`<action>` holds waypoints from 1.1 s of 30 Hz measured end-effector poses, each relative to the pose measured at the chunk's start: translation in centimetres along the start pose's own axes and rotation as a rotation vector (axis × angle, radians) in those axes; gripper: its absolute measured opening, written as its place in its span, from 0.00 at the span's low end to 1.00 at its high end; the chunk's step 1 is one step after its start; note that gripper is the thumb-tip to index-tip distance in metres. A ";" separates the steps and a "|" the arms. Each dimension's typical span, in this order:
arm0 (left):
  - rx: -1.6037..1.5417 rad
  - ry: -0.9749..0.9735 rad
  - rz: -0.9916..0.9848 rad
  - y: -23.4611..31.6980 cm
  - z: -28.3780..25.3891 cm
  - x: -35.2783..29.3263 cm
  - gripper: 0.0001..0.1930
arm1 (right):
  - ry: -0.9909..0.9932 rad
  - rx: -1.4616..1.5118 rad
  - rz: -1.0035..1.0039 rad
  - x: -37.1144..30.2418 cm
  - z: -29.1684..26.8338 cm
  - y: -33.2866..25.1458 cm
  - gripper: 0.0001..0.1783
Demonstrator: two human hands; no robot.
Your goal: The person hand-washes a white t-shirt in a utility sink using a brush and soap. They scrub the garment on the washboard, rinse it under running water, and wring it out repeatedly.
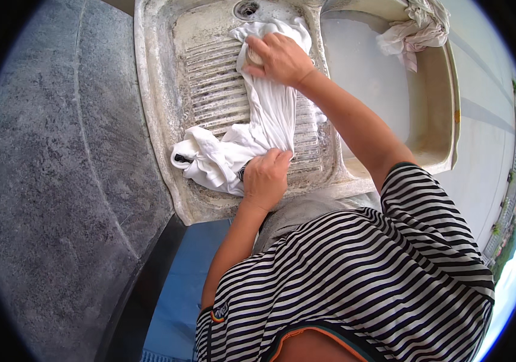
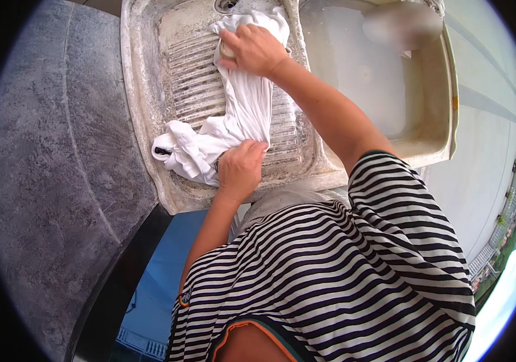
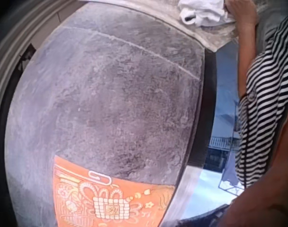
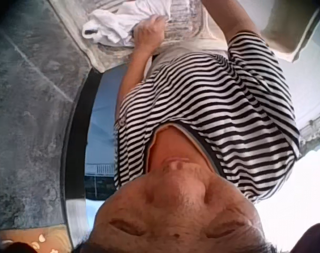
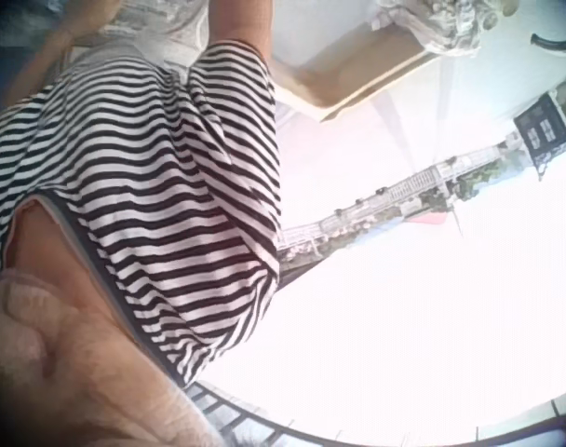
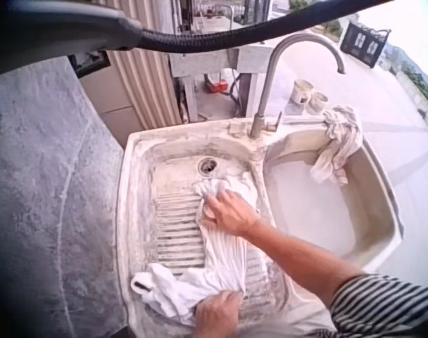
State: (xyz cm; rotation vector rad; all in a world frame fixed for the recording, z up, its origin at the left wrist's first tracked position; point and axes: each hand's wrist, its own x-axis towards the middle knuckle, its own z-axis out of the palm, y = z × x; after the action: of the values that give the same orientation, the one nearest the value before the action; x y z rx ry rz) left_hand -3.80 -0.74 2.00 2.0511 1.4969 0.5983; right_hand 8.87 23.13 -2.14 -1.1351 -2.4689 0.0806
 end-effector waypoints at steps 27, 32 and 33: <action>-0.020 0.186 -0.043 -1.3 -3.2 -0.2 0.05 | -0.155 0.277 -0.066 -4.2 -6.0 -6.8 0.33; 0.017 0.138 0.003 -0.9 -2.4 -0.1 0.05 | -0.140 0.103 -0.046 -2.9 -1.7 -1.3 0.31; 0.011 0.127 -0.006 -0.9 -2.1 -0.2 0.05 | -0.029 -0.002 0.073 0.0 -0.3 1.7 0.32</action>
State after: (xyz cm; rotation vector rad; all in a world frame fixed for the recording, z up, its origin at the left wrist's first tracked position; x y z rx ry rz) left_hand -5.88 -0.39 3.02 2.0503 1.5800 0.7313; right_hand 10.19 24.25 -2.22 -1.2336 -2.4530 0.1169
